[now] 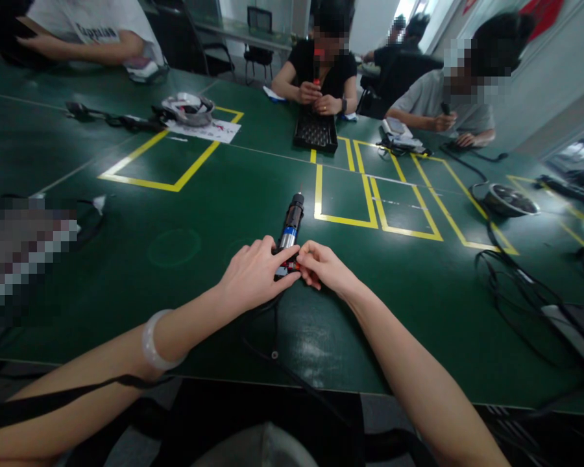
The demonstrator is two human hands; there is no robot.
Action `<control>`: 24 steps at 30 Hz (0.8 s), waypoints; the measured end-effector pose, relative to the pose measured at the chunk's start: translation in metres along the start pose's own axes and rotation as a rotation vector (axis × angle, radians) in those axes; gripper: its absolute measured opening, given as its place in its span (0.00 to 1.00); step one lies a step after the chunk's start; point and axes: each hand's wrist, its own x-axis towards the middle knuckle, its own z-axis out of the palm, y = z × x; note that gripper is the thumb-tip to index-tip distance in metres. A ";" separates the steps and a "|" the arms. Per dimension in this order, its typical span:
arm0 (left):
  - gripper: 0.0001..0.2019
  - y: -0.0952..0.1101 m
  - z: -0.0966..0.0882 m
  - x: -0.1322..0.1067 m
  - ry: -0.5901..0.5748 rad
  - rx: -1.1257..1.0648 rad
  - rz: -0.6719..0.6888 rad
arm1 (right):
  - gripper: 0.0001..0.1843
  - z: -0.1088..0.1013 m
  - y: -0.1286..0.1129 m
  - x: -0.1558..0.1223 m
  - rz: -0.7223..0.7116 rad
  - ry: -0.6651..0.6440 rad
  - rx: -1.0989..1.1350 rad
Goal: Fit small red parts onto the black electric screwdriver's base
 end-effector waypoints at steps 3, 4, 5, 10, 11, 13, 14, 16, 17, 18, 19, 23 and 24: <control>0.27 0.001 -0.002 0.003 -0.024 0.055 -0.037 | 0.10 0.000 -0.001 -0.001 -0.013 -0.007 -0.026; 0.27 0.001 -0.002 0.005 -0.036 0.068 -0.043 | 0.10 0.000 -0.001 -0.001 -0.020 -0.010 -0.036; 0.27 0.001 -0.003 0.006 -0.047 0.077 -0.046 | 0.10 0.000 -0.002 -0.001 -0.027 -0.015 -0.043; 0.29 -0.002 -0.003 0.011 -0.066 0.115 -0.052 | 0.12 -0.001 -0.001 -0.004 -0.052 -0.037 -0.035; 0.29 -0.004 -0.003 0.012 -0.071 0.125 -0.055 | 0.13 -0.002 -0.001 -0.004 -0.051 -0.035 -0.036; 0.29 -0.012 -0.003 0.016 -0.080 0.145 -0.060 | 0.14 -0.003 -0.001 -0.005 -0.047 -0.028 -0.039; 0.29 -0.018 -0.004 0.017 -0.083 0.155 -0.067 | 0.14 -0.003 -0.001 -0.004 -0.048 -0.028 -0.040; 0.30 -0.035 -0.004 0.021 -0.088 0.176 -0.088 | 0.14 -0.004 0.000 -0.004 -0.055 -0.035 -0.042; 0.30 -0.047 -0.005 0.022 -0.093 0.186 -0.105 | 0.14 -0.004 0.000 -0.004 -0.057 -0.042 -0.045; 0.31 -0.059 -0.005 0.023 -0.100 0.193 -0.125 | 0.13 -0.005 0.000 -0.004 -0.058 -0.048 -0.050; 0.32 -0.073 -0.006 0.024 -0.112 0.198 -0.147 | 0.13 -0.005 0.000 -0.004 -0.056 -0.053 -0.057; 0.33 -0.138 -0.011 0.027 -0.170 0.191 -0.233 | 0.11 -0.006 0.001 -0.005 -0.047 -0.076 -0.085; 0.33 -0.155 -0.012 0.027 -0.191 0.191 -0.248 | 0.10 -0.007 0.001 -0.005 -0.048 -0.083 -0.091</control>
